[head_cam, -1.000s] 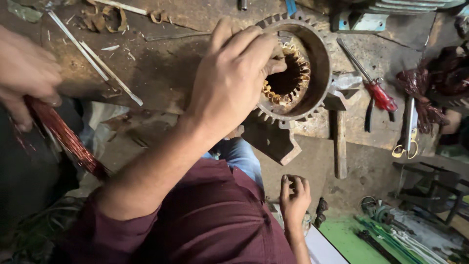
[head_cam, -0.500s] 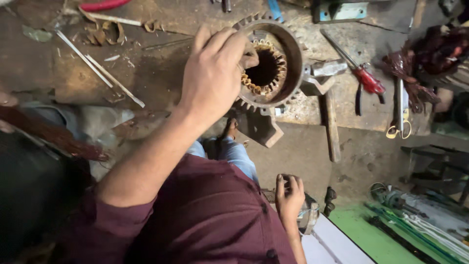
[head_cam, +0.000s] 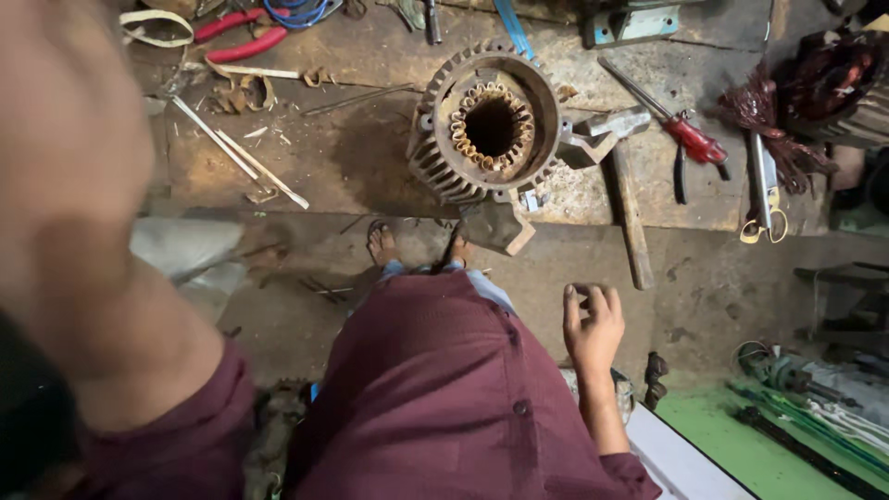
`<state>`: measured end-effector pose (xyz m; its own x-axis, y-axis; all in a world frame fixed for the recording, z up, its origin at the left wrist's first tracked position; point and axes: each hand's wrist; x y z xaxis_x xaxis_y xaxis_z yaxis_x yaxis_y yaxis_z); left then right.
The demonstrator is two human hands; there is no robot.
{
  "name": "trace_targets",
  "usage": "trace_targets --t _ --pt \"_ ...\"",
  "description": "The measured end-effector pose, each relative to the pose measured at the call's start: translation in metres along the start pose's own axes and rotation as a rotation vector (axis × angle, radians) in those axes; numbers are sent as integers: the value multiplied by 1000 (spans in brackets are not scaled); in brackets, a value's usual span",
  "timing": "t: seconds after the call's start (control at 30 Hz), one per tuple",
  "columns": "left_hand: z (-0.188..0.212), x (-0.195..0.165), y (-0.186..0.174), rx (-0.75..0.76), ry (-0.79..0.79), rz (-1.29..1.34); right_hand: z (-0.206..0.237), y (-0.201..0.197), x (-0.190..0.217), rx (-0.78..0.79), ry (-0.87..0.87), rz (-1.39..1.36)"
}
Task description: The person works at a cluttered workbench removing old windings from an electric motor stator. They hammer a rod against the housing, pull out copper wire and slot liners by hand, and use pliers to grip and extract remaining wire from the stator slots.
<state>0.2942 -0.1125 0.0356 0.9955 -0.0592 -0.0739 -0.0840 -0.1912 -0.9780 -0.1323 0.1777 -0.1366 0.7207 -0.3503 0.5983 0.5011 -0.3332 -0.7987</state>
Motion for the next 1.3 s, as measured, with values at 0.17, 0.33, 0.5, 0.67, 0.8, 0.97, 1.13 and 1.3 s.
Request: trace_targets --t 0.17,0.33,0.5,0.67,0.8,0.97,1.13,1.3 --pt "27 -57 18 -175 310 -669 -21 -13 11 -15 -37 -19" --pt "32 -162 58 -148 1125 25 -39 -31 -1 23 -82 7" --pt "-6 -210 92 -254 1446 154 -59 -49 -36 3 -137 -6" --pt "-5 -222 95 -142 1374 164 -71 -72 -75 43 -10 -40" --pt "8 -228 92 -104 1242 143 -87 -82 -100 84 -28 -70" --pt "67 -280 99 -9 768 43 -125 -82 -133 180 -67 -68" --pt "93 -370 108 14 345 -189 -162 -76 -149 260 -281 35" --pt "97 -413 98 7 120 -104 -172 -57 -144 260 -535 82"
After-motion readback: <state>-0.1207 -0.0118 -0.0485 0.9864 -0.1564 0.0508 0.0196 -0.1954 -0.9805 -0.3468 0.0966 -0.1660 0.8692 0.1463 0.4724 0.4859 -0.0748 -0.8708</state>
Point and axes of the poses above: each hand's wrist, its own z-axis away from the middle knuckle, its own y-axis out of the palm, x = y × z, and after that the axes turned 10 degrees about -z, right-handed
